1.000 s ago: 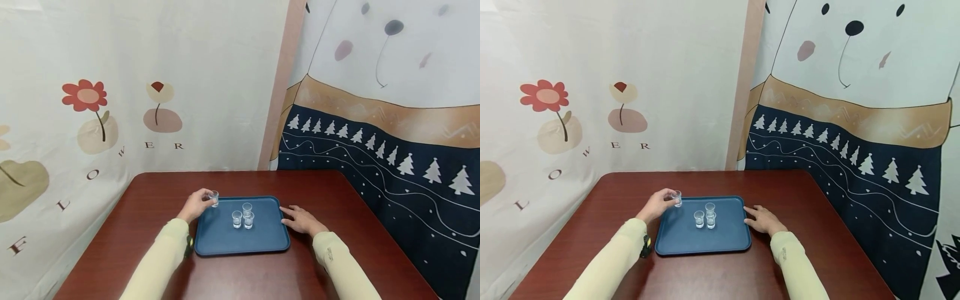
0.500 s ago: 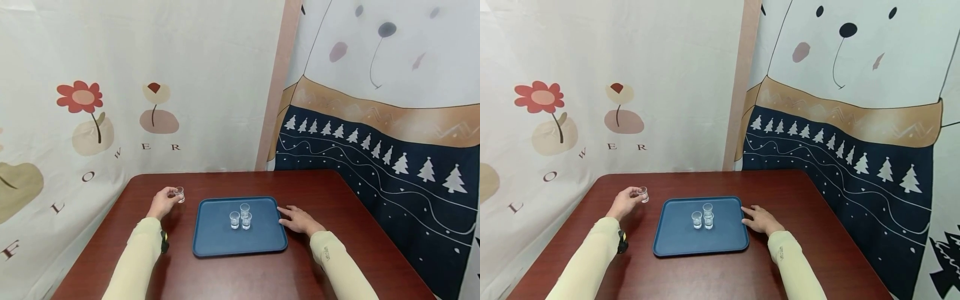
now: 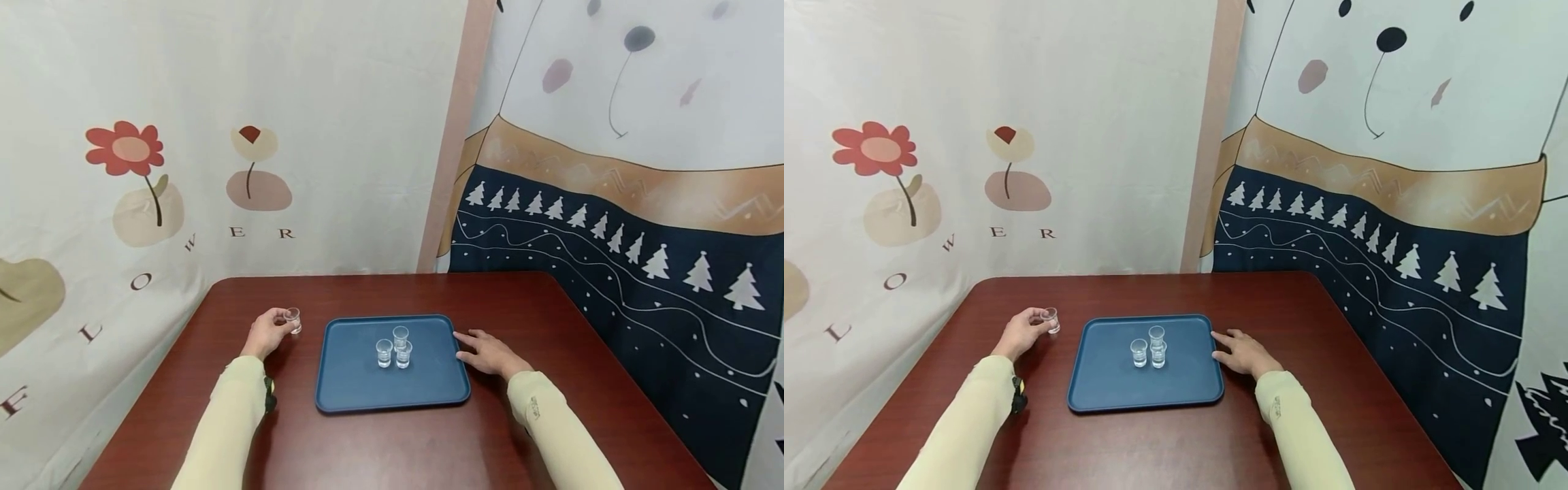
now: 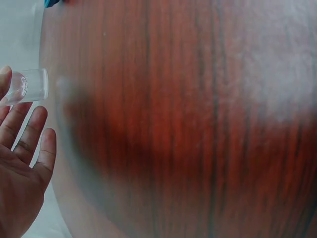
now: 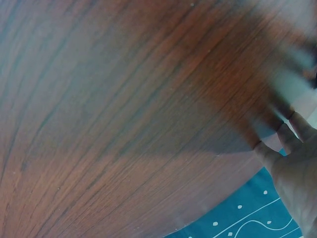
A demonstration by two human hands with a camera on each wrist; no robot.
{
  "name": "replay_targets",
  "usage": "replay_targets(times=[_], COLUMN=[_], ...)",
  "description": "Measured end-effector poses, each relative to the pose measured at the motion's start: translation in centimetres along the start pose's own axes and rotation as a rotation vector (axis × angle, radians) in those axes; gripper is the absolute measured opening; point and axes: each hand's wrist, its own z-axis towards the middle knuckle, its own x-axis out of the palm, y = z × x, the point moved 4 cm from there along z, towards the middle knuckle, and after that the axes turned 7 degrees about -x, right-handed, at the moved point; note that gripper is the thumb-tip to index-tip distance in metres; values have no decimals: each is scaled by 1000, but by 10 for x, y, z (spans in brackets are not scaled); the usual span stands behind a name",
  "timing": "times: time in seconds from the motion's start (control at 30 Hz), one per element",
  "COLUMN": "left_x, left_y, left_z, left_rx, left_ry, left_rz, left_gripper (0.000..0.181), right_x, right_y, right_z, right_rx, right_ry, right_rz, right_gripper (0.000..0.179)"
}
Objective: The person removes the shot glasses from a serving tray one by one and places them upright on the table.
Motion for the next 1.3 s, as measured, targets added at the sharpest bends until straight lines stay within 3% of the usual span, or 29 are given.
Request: replay_targets(times=[0.33,0.53,0.67,0.8,0.97,1.13,1.3], left_x=[6,2,-5,-15,-20,-12,5], left_y=[3,4,0,-13,-35,-57,-71], left_z=[-5,-10,-13,-18,-23,-25,-28], left_rx=[-25,-14,-15,13,72,110,133], left_ry=[5,6,-29,-96,-116,-77,-37], left_rz=[-12,-28,-52,-78,-119,-154,-172], left_gripper=[46,66,72,73,70,68,64], right_x=[-1,1,0,-2,-1,-2,-3], right_y=[0,1,1,1,1,-1,0], right_z=[-1,0,0,0,0,0,-1], right_rx=[1,6,16,20,29,31,25], right_ry=[2,11,12,21,25,26,28], right_rz=[-3,-6,10,16,17,8,-1], right_gripper=[57,58,56,54,54,54,55])
